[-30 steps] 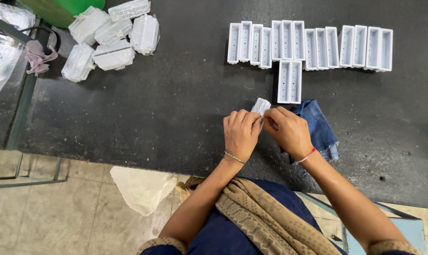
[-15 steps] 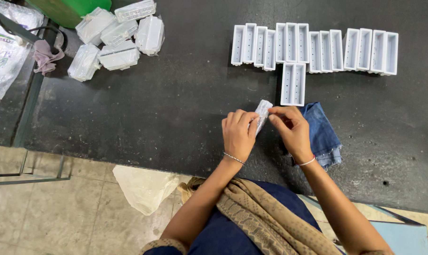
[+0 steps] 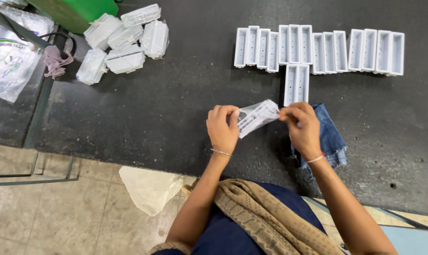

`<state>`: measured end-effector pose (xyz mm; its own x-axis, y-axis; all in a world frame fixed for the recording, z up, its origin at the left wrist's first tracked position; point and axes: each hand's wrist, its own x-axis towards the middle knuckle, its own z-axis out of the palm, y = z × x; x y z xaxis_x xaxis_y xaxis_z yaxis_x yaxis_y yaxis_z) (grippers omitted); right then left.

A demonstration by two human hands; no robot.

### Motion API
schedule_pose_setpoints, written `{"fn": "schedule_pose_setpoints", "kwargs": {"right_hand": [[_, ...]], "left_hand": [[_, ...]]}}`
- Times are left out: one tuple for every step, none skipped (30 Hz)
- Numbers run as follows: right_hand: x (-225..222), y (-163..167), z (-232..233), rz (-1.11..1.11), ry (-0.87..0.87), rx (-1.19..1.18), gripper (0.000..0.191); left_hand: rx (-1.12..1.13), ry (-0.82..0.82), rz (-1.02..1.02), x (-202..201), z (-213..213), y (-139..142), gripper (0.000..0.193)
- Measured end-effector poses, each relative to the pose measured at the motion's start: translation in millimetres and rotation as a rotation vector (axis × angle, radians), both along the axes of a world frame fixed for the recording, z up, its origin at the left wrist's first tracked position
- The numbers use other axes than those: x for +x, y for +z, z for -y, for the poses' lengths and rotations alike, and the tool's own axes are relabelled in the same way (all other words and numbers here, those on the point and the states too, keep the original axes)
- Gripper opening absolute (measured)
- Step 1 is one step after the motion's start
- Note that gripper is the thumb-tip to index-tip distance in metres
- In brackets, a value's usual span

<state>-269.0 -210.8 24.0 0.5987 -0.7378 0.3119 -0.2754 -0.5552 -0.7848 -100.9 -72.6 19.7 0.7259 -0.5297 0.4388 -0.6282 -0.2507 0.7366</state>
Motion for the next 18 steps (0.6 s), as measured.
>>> {"fn": "schedule_pose_setpoints", "kwargs": {"right_hand": [[-0.7, -0.9, 0.2, -0.002, -0.027, 0.125, 0.010], [-0.7, -1.8, 0.7, 0.001, -0.005, 0.134, 0.010], [-0.2, -2.8, 0.8, 0.004, 0.013, 0.145, 0.010], [1.1, -3.8, 1.1, 0.010, 0.027, 0.154, 0.011], [2.0, -4.2, 1.6, 0.034, 0.053, 0.160, 0.010], [2.6, -4.1, 2.2, 0.057, 0.078, 0.166, 0.010], [3.6, -3.8, 2.2, 0.081, 0.105, 0.173, 0.009], [4.4, -3.0, 2.1, 0.089, 0.136, 0.151, 0.009], [4.6, -1.5, 1.6, 0.096, 0.169, 0.130, 0.010], [4.6, 0.4, 0.6, 0.102, 0.203, 0.109, 0.010], [4.7, 2.7, -0.9, 0.053, 0.218, 0.118, 0.014], [4.7, 5.2, -2.7, 0.004, 0.235, 0.127, 0.019], [5.6, 7.5, -4.8, -0.044, 0.252, 0.136, 0.023], [6.5, 10.0, -6.7, -0.086, 0.270, 0.077, 0.024], [7.2, 12.9, -7.8, -0.127, 0.286, 0.016, 0.026], [7.7, 16.1, -8.7, -0.167, 0.300, -0.045, 0.027], [5.8, 20.2, -8.6, -0.152, 0.311, -0.106, 0.023], [2.8, 25.5, -7.6, -0.136, 0.322, -0.167, 0.020]], "left_hand": [[-0.034, -0.018, -0.052, 2.5, 1.0, -3.0, 0.008], [-0.068, -0.035, -0.108, 2.5, 1.9, -6.0, 0.008], [-0.099, -0.056, -0.163, 3.1, 1.7, -8.0, 0.009], [-0.107, -0.073, -0.178, 4.1, 2.0, -8.8, 0.009], [-0.117, -0.092, -0.194, 4.0, 3.0, -8.5, 0.008], [-0.127, -0.111, -0.211, 3.2, 3.8, -7.3, 0.008], [-0.143, -0.180, -0.204, 3.1, 3.5, -4.9, 0.012], [-0.159, -0.248, -0.197, 3.7, 2.8, -1.4, 0.017], [-0.174, -0.315, -0.191, 4.0, 1.7, 2.6, 0.022], [-0.127, -0.340, -0.094, 4.1, 1.1, 6.8, 0.026], [-0.080, -0.362, 0.003, 4.5, 1.7, 11.0, 0.030], [-0.033, -0.383, 0.099, 5.1, 2.4, 14.8, 0.034], [-0.012, -0.355, 0.080, 4.6, 5.1, 17.9, 0.025], [0.008, -0.329, 0.063, 3.8, 9.5, 20.5, 0.017], [0.026, -0.305, 0.047, 4.5, 12.8, 22.9, 0.010], [0.004, -0.271, 0.004, 5.7, 14.4, 24.8, 0.010], [-0.018, -0.239, -0.040, 6.9, 15.3, 26.4, 0.010], [-0.039, -0.207, -0.084, 8.5, 16.3, 28.1, 0.010]]}}
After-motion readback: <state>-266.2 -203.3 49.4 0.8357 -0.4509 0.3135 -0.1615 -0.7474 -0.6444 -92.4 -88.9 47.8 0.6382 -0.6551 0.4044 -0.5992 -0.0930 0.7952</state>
